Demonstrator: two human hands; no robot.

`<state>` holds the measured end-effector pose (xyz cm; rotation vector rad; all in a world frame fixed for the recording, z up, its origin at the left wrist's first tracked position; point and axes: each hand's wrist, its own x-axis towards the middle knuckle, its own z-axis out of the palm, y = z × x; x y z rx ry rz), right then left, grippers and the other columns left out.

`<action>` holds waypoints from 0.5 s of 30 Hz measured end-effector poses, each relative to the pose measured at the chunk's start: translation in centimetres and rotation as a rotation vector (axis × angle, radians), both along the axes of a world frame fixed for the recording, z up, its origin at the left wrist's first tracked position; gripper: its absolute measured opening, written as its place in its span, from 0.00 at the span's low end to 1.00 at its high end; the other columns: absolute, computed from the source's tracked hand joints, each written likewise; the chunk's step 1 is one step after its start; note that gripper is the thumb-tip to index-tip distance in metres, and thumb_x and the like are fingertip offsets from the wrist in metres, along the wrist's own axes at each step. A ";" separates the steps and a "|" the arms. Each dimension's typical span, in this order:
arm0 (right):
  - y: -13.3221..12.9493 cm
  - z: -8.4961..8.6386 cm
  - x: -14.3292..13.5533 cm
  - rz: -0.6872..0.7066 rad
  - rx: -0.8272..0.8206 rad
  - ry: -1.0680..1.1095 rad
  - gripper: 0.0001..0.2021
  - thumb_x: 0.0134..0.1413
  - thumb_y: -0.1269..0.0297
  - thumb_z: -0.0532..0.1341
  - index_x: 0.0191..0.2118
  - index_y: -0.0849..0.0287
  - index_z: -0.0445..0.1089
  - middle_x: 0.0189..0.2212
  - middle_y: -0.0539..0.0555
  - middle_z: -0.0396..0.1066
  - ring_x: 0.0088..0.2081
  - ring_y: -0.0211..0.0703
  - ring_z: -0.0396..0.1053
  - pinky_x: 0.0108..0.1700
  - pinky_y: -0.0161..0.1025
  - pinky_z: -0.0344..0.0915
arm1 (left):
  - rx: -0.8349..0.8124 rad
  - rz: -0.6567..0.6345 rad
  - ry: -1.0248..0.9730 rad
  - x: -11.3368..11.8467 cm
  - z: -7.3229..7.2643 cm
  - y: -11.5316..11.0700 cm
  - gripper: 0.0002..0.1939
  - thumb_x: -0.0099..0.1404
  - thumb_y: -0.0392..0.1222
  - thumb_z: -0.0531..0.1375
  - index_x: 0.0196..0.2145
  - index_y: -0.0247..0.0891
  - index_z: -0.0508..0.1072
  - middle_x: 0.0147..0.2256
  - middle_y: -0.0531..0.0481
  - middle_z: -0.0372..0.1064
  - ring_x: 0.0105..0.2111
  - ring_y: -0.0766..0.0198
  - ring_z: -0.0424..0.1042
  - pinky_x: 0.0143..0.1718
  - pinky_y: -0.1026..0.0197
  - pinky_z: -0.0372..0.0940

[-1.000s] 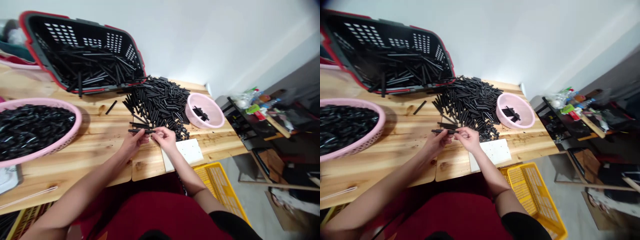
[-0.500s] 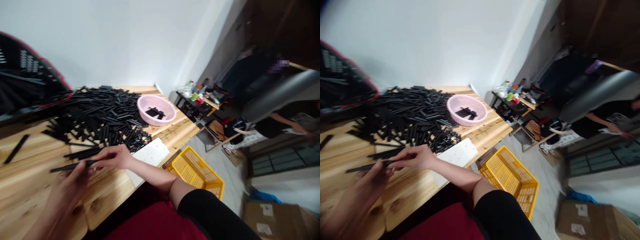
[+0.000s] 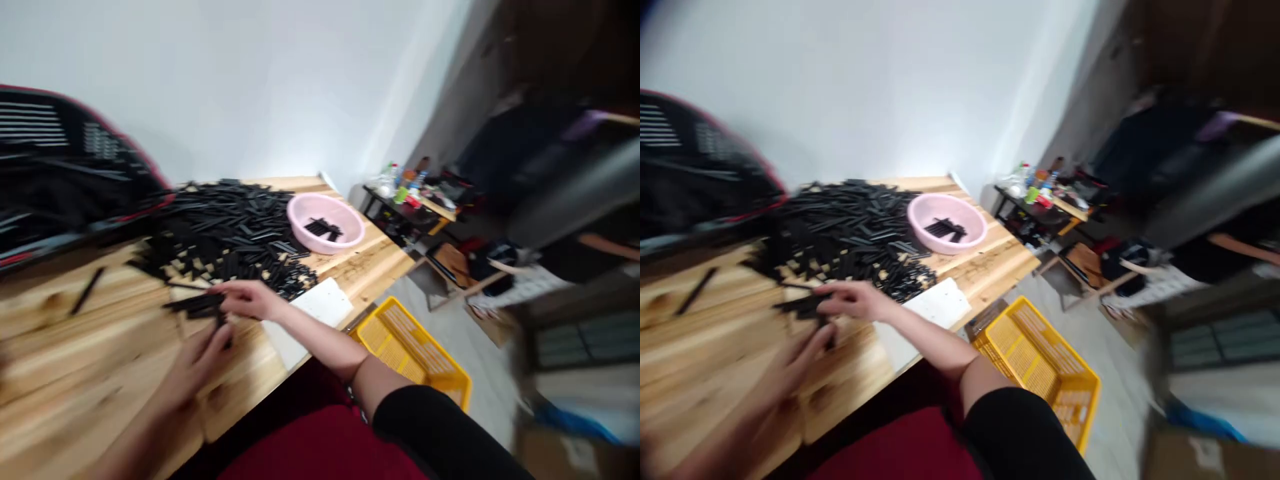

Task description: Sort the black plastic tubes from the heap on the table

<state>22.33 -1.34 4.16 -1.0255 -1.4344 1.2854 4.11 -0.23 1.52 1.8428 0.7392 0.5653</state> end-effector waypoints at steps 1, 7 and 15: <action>-0.1 0.1 -0.3 -0.056 -0.020 0.003 0.30 0.49 0.44 0.64 0.47 0.68 0.70 0.20 0.46 0.59 0.21 0.24 0.51 0.23 0.25 0.45 | 0.011 0.001 0.080 0.3 0.5 -0.4 0.22 0.64 0.58 0.51 0.28 0.35 0.66 0.26 0.52 0.66 0.28 0.71 0.63 0.31 0.69 0.61; 0.5 -0.7 -1.8 -0.311 -0.177 0.223 0.28 0.48 0.40 0.62 0.31 0.68 0.70 0.12 0.43 0.46 0.14 0.25 0.43 0.17 0.28 0.37 | -0.047 0.073 0.024 1.0 0.1 -0.2 0.29 0.67 0.60 0.40 0.25 0.32 0.59 0.22 0.53 0.57 0.25 0.75 0.55 0.29 0.71 0.53; 1.7 1.2 0.6 -0.546 -0.103 0.253 0.27 0.40 0.42 0.67 0.28 0.66 0.65 0.15 0.43 0.45 0.16 0.24 0.42 0.17 0.26 0.40 | -0.066 0.033 0.047 0.8 0.0 -0.9 0.30 0.68 0.59 0.40 0.23 0.31 0.58 0.21 0.53 0.55 0.24 0.76 0.53 0.29 0.71 0.50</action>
